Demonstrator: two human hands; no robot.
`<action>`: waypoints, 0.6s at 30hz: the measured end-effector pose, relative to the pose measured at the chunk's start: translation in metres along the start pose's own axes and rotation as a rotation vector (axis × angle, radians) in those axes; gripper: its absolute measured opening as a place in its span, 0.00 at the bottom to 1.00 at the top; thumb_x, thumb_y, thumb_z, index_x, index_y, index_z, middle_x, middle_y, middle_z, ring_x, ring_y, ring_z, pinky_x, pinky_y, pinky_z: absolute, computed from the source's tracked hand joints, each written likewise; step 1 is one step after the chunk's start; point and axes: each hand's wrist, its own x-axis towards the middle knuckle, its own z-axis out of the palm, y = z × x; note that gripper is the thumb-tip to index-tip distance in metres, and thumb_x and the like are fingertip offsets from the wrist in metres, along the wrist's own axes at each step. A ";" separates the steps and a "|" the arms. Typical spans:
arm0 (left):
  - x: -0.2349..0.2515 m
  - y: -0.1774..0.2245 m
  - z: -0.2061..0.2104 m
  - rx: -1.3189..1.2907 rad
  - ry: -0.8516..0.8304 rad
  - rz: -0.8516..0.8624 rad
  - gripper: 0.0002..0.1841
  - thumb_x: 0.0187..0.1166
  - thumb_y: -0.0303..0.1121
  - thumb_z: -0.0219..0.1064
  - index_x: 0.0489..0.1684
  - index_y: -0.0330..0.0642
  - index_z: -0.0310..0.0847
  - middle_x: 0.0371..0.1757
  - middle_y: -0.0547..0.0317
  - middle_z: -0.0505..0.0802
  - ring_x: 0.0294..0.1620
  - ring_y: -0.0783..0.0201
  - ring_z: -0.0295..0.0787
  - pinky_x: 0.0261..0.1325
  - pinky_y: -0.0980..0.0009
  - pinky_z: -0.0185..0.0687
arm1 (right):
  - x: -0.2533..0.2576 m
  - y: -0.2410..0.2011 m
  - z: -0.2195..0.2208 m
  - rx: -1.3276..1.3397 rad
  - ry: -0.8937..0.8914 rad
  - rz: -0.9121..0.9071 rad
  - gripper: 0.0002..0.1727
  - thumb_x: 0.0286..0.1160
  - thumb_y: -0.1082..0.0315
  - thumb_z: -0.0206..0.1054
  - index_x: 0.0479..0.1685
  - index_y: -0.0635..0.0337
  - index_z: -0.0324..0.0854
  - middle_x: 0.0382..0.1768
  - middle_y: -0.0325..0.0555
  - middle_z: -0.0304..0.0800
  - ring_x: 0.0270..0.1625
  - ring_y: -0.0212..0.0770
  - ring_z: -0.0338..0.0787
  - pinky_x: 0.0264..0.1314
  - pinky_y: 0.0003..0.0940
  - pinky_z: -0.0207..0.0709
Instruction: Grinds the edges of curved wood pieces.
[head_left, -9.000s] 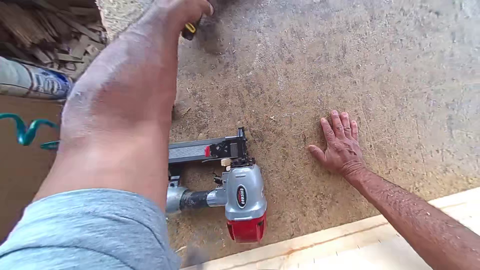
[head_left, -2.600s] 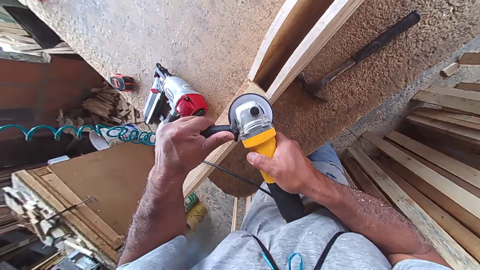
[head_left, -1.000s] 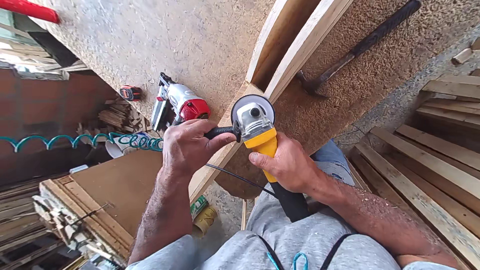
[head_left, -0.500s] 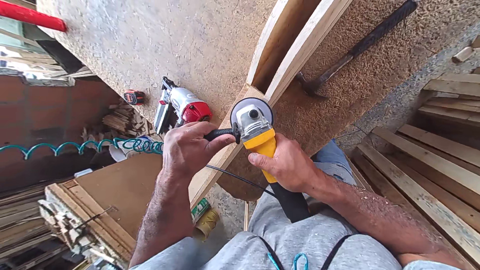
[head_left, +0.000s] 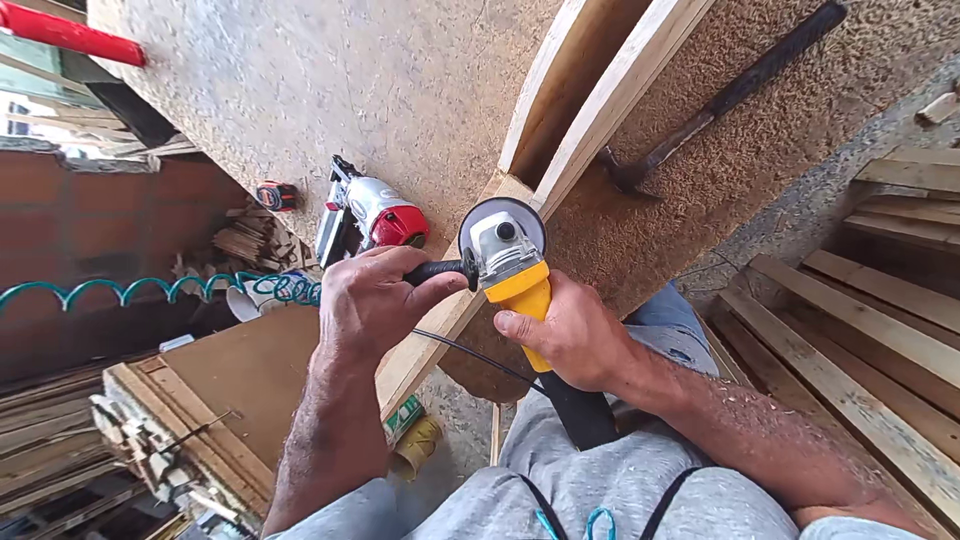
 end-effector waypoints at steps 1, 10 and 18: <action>0.001 0.000 0.000 -0.009 0.016 0.004 0.41 0.73 0.78 0.56 0.30 0.44 0.91 0.25 0.52 0.91 0.25 0.62 0.86 0.30 0.58 0.79 | 0.000 -0.001 -0.001 -0.008 0.016 -0.015 0.33 0.66 0.35 0.73 0.58 0.51 0.80 0.37 0.32 0.90 0.39 0.25 0.91 0.42 0.31 0.87; 0.004 -0.009 -0.002 0.004 -0.030 -0.026 0.42 0.72 0.80 0.54 0.29 0.45 0.90 0.24 0.54 0.90 0.25 0.61 0.85 0.29 0.56 0.79 | 0.008 -0.004 0.004 0.008 -0.003 0.019 0.33 0.65 0.34 0.73 0.58 0.51 0.80 0.37 0.32 0.90 0.38 0.26 0.92 0.42 0.32 0.88; 0.025 -0.034 -0.014 -0.025 0.069 -0.012 0.41 0.72 0.77 0.58 0.33 0.43 0.92 0.27 0.52 0.92 0.27 0.62 0.87 0.33 0.57 0.82 | 0.033 -0.036 0.006 -0.081 0.019 -0.037 0.34 0.66 0.32 0.71 0.58 0.51 0.80 0.36 0.33 0.89 0.40 0.28 0.91 0.42 0.33 0.87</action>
